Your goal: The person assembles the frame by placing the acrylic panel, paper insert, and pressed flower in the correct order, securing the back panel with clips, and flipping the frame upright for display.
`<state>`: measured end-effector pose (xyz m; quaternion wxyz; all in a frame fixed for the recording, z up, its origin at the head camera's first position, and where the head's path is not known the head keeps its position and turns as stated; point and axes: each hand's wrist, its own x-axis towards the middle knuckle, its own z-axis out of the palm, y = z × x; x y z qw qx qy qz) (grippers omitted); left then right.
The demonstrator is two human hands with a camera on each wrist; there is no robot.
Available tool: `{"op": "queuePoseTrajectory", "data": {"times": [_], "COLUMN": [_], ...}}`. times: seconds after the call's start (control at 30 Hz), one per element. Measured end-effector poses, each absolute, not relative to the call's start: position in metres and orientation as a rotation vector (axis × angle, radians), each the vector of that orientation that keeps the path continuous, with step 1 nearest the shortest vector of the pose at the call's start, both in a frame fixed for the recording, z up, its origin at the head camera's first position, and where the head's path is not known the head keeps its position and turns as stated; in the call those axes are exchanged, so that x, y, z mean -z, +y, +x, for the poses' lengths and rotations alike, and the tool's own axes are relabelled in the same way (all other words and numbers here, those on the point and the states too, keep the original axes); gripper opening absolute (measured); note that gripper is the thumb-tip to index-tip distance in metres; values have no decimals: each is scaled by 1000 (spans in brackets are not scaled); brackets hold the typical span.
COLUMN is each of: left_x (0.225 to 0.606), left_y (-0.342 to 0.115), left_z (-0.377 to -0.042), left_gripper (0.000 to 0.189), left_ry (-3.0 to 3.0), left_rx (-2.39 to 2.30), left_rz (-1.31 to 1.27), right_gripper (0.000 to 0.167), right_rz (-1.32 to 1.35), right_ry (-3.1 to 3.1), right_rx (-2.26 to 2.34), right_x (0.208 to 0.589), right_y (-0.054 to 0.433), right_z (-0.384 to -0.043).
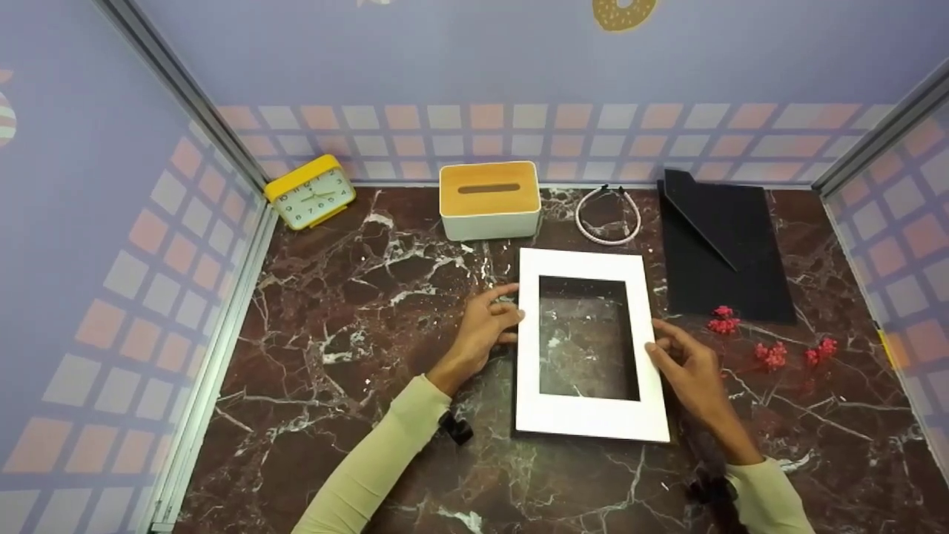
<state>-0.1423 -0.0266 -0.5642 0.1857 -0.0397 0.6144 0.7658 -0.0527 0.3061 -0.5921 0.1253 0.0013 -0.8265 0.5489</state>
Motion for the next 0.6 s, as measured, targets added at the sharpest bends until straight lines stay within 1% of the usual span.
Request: {"op": "queuePoseTrajectory", "data": {"times": [0.33,0.6], "left_x": [565,567], "left_y": [-21,-17], "left_z": [-139,-140], "left_gripper": [59,56], "left_ry": [1897,2022], "left_rx": [-2040,-1980], "left_rz": [21,90], "right_gripper": [33,32], "right_rz": [-28,-26], "right_ry": [-2445,-2487], "right_rx": [-1567,-1554], "right_x": [563,558], "right_y": [298,297], "right_z": [-45,-46]}}
